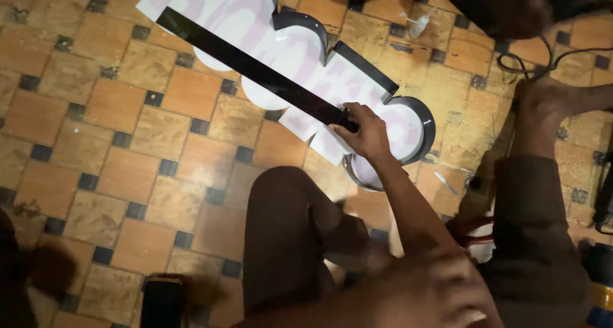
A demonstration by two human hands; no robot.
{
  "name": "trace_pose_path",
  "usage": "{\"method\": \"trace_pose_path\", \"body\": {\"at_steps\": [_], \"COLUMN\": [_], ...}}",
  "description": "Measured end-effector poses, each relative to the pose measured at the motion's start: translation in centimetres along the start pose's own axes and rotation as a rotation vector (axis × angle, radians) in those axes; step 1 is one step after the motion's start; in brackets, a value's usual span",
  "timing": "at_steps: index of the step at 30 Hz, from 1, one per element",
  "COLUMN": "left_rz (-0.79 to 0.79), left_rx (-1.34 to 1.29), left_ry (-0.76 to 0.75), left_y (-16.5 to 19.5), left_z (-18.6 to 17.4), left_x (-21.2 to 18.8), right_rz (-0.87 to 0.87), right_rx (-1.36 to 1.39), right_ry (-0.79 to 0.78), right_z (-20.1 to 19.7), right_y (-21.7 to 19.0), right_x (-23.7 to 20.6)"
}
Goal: The person sits on the floor and assembles a large sign spelling 'BOOKS' by attaching black backing strips to the white letters. They use a staple gun to secure the strips and a metal bar to hold them in place while working.
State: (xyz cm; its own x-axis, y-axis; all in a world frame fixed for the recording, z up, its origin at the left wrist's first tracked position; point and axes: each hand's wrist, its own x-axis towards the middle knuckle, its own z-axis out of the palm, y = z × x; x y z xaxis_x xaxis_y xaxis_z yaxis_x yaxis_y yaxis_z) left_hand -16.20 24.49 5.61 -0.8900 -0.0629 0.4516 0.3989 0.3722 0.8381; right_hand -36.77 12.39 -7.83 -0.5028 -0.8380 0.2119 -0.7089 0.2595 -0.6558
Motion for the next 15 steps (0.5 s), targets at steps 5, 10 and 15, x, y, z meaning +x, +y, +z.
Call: {"method": "trace_pose_path", "body": {"at_steps": [5, 10, 15], "left_rz": [0.025, -0.003, -0.094], "left_rx": [0.063, 0.101, 0.174], "left_ry": [-0.007, -0.002, 0.013], "left_y": [1.5, 2.3, 2.2], "left_z": [0.6, 0.6, 0.9], "left_x": [-0.4, 0.2, -0.1], "right_rz": [0.018, -0.002, 0.011], "right_rx": [0.012, 0.027, 0.03], "right_ry": [-0.019, -0.007, -0.005], "right_z": [-0.5, -0.6, -0.5], "right_y": [-0.7, -0.5, -0.4], "right_x": [0.0, -0.2, -0.2]}}
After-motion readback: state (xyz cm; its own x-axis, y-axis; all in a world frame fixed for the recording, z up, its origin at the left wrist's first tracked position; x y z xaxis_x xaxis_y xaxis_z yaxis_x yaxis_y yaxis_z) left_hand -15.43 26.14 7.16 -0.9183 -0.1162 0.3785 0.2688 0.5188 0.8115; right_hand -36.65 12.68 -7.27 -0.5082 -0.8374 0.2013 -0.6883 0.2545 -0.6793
